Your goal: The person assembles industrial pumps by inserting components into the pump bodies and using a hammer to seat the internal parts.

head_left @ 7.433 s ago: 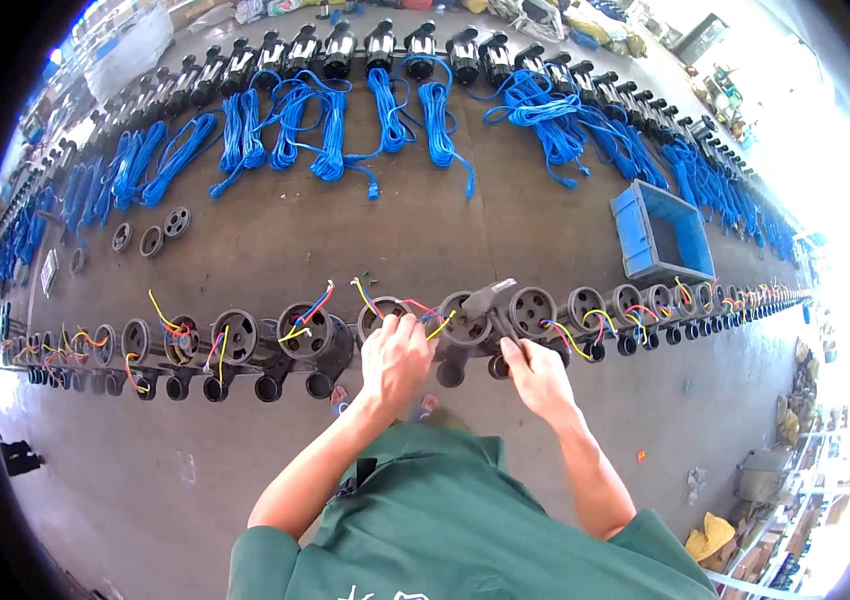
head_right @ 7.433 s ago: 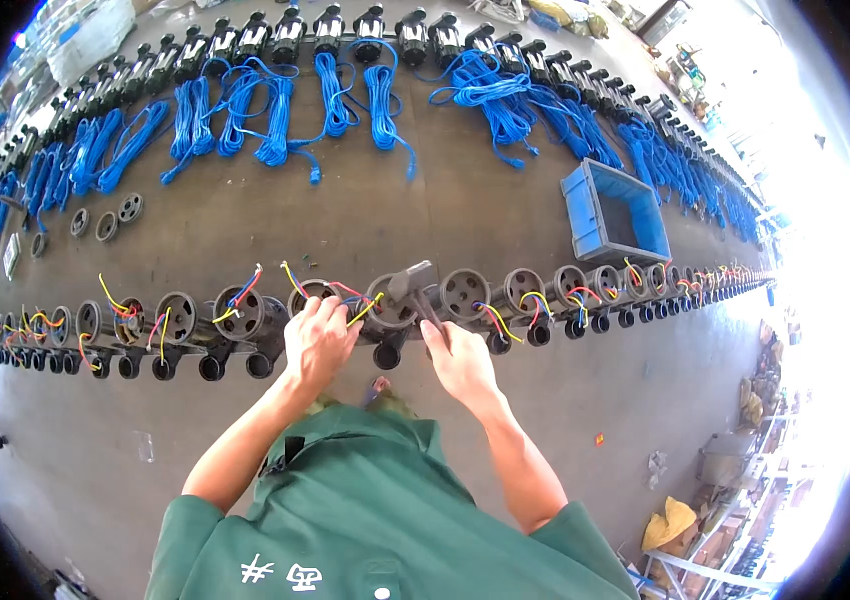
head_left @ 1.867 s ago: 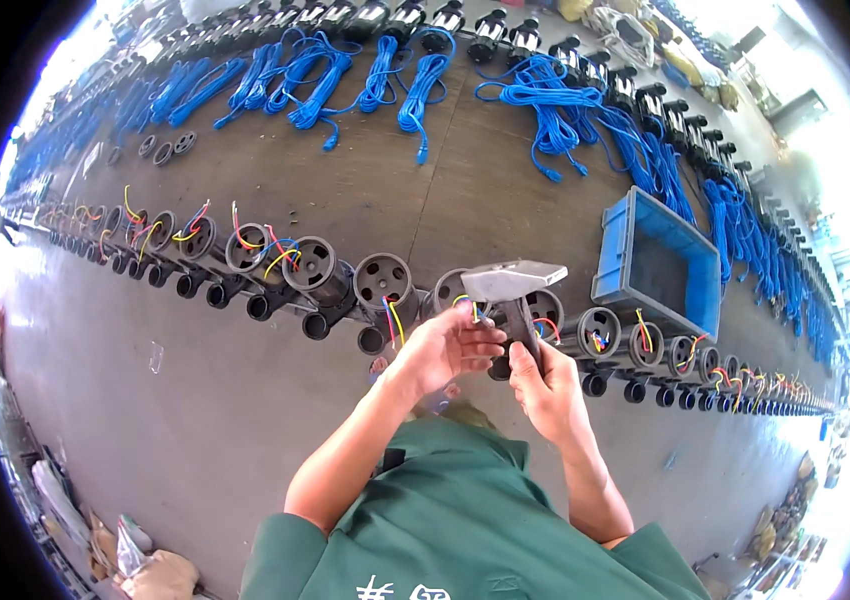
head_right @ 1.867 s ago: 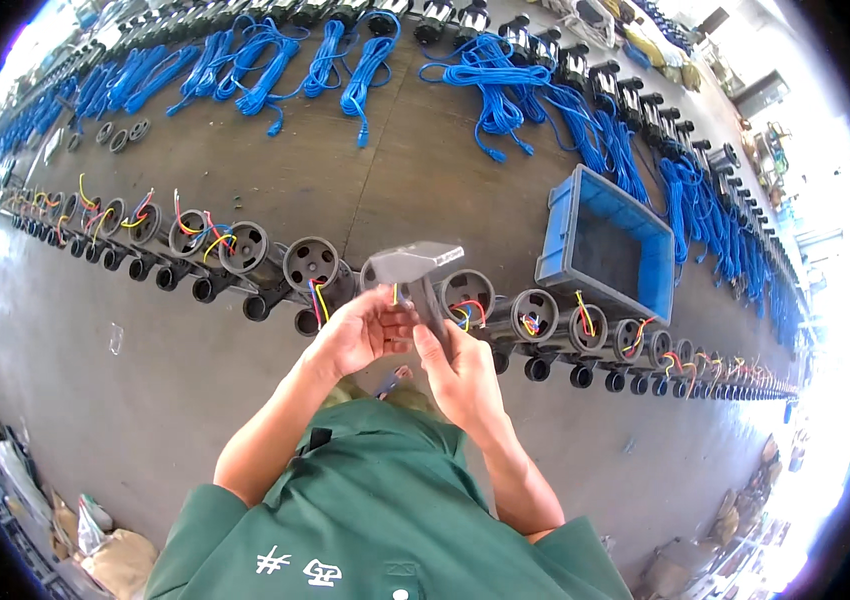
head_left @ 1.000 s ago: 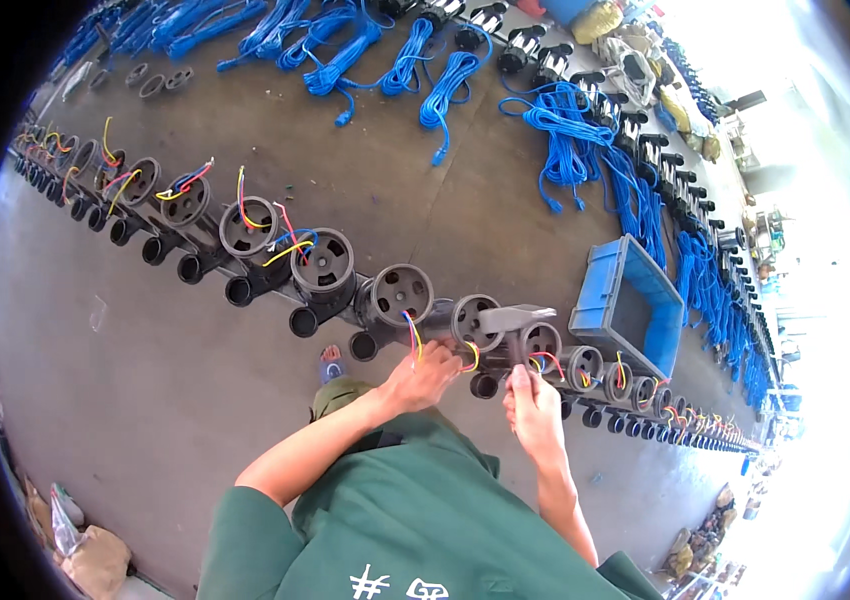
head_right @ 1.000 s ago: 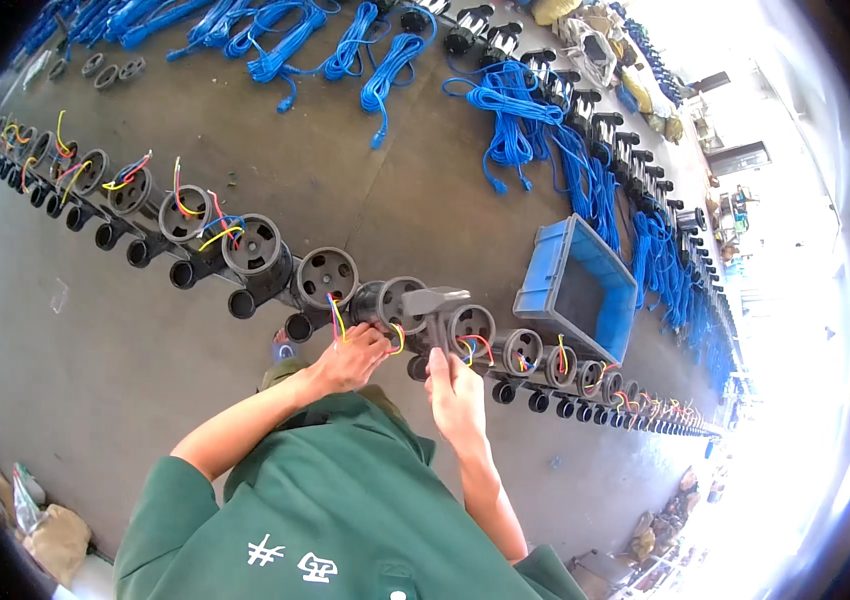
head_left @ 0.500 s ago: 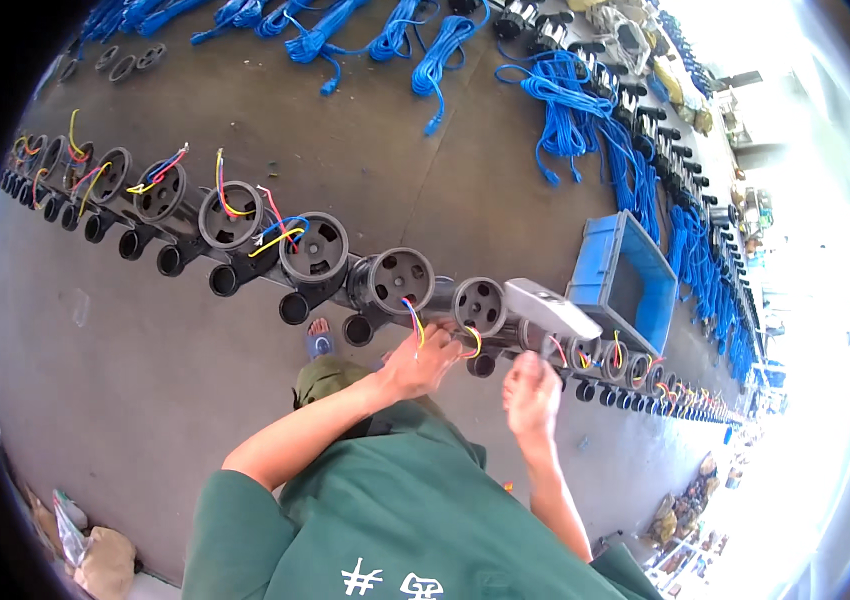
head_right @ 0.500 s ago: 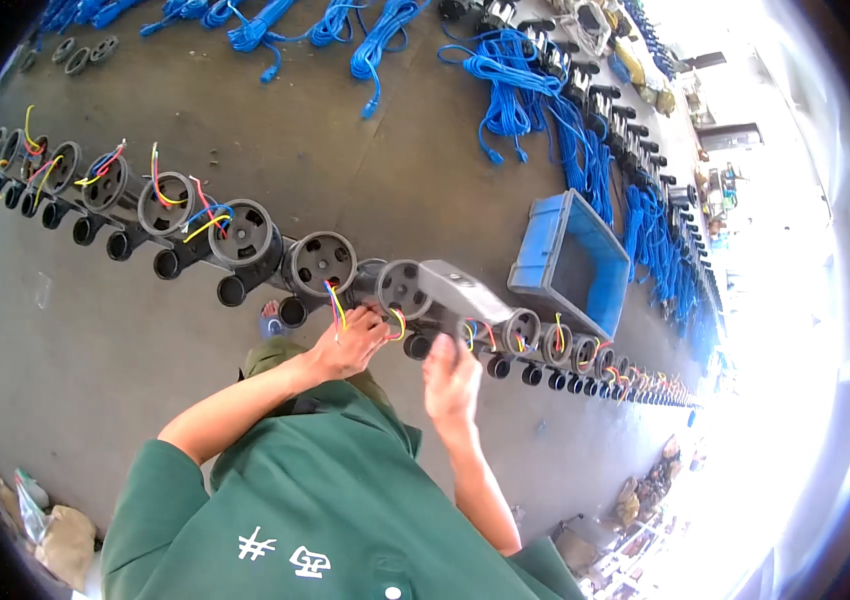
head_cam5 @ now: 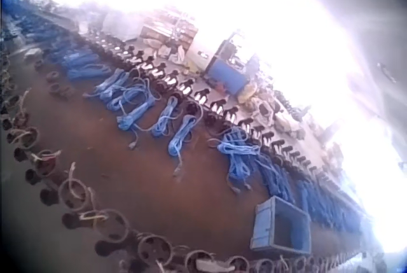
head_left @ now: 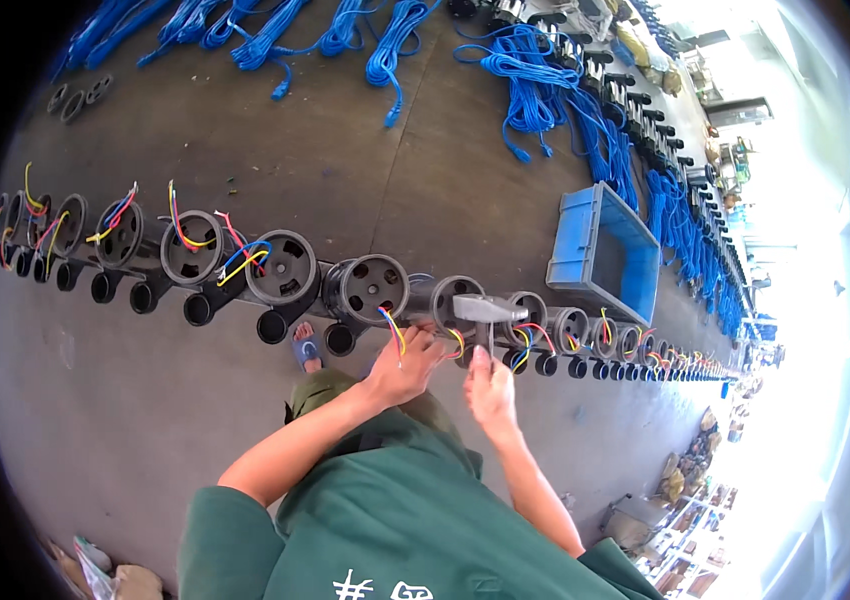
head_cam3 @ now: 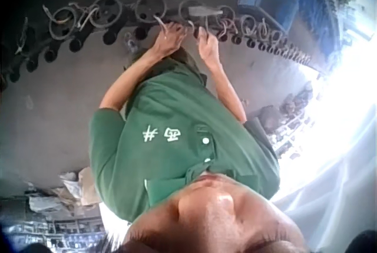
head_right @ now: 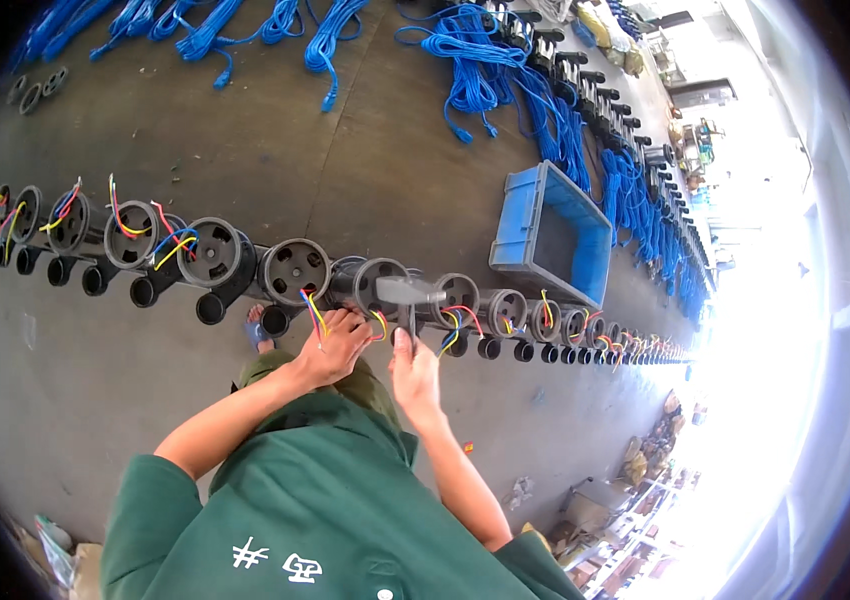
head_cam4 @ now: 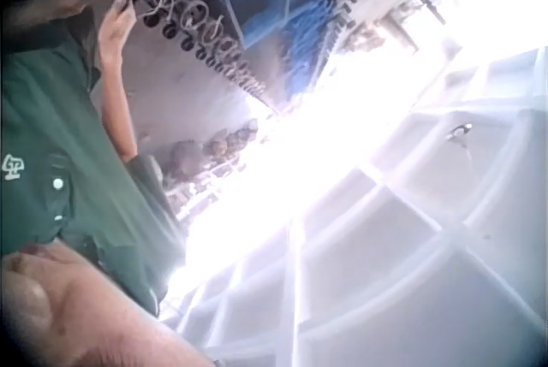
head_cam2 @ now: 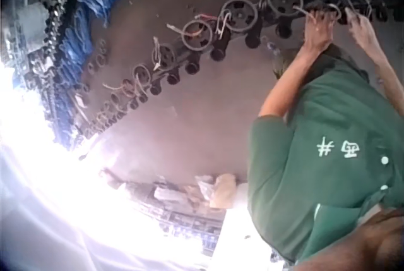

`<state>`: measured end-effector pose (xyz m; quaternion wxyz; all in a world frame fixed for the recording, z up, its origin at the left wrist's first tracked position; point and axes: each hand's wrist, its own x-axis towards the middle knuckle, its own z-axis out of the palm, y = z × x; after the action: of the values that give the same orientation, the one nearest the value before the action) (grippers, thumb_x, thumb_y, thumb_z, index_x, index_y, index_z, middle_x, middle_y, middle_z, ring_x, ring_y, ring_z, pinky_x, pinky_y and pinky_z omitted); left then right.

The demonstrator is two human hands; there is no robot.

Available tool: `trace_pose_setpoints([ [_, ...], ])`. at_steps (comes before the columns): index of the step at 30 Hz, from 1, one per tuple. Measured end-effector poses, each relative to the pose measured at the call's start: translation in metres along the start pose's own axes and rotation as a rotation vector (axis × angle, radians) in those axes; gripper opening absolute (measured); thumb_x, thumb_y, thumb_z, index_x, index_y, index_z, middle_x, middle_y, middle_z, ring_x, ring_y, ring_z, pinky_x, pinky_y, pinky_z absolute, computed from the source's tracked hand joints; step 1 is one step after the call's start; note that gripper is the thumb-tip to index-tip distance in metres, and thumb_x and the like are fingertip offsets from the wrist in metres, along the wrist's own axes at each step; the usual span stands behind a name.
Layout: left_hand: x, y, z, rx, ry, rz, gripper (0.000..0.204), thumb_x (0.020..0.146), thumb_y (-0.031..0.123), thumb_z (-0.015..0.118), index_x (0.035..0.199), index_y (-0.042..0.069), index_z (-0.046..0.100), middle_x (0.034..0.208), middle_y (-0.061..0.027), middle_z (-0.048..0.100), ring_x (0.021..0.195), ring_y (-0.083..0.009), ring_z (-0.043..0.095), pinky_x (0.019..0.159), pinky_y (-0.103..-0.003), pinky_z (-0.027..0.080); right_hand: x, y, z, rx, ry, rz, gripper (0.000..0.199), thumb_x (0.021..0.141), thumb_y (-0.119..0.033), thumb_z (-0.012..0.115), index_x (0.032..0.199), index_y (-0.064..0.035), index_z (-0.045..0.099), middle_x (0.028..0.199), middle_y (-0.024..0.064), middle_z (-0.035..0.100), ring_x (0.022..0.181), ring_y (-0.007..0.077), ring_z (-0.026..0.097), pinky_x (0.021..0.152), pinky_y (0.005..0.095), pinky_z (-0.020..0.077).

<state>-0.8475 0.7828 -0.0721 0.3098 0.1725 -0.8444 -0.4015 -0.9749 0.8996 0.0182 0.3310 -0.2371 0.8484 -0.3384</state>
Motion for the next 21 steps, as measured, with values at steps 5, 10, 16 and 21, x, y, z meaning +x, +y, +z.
trace_pose_setpoints([
  [5,-0.002,0.0,0.005,0.027,0.009,-0.009,0.014,0.086,0.008,0.068,0.097,0.003,0.06,0.099,-0.0152,0.061,0.097,-0.0359,0.058,0.086,-0.046,0.045,-0.014,-0.071,-0.045,0.176,-0.17,0.123,0.045,0.109,-0.047,0.043,0.088,-0.0088,0.054,0.063,-0.0087,0.041,0.051,0.0006,0.035,0.045,0.0197,0.0277],
  [10,-0.004,0.004,0.025,0.081,0.023,-0.043,0.014,0.089,0.01,0.065,0.1,0.003,0.06,0.101,-0.0158,0.062,0.098,-0.0372,0.058,0.087,-0.047,0.045,0.01,-0.011,-0.023,-0.326,-0.071,-0.273,0.048,0.104,-0.042,0.054,0.095,0.0041,0.063,0.08,0.0318,0.066,0.084,0.0509,0.065,0.07,0.0555,0.0501],
  [16,-0.002,0.041,0.044,0.099,0.222,-0.337,0.019,0.095,0.013,0.063,0.107,0.001,0.056,0.098,-0.0178,0.063,0.092,-0.0376,0.06,0.081,-0.045,0.048,0.011,-0.039,-0.092,0.057,-0.421,-0.17,0.048,0.104,-0.044,0.054,0.097,0.0028,0.066,0.066,0.0091,0.055,0.059,0.0175,0.049,0.059,0.0376,0.0422],
  [21,0.016,0.103,0.076,-1.132,0.099,-1.28,0.054,0.104,0.051,0.053,0.114,-0.001,0.065,0.103,-0.0122,0.073,0.097,-0.0236,0.07,0.083,-0.039,0.055,-0.002,-0.029,-0.185,0.293,-0.405,-0.346,0.025,0.102,-0.02,0.065,0.093,0.0029,0.064,0.066,-0.003,0.053,0.063,0.0042,0.043,0.053,0.0261,0.0364],
])
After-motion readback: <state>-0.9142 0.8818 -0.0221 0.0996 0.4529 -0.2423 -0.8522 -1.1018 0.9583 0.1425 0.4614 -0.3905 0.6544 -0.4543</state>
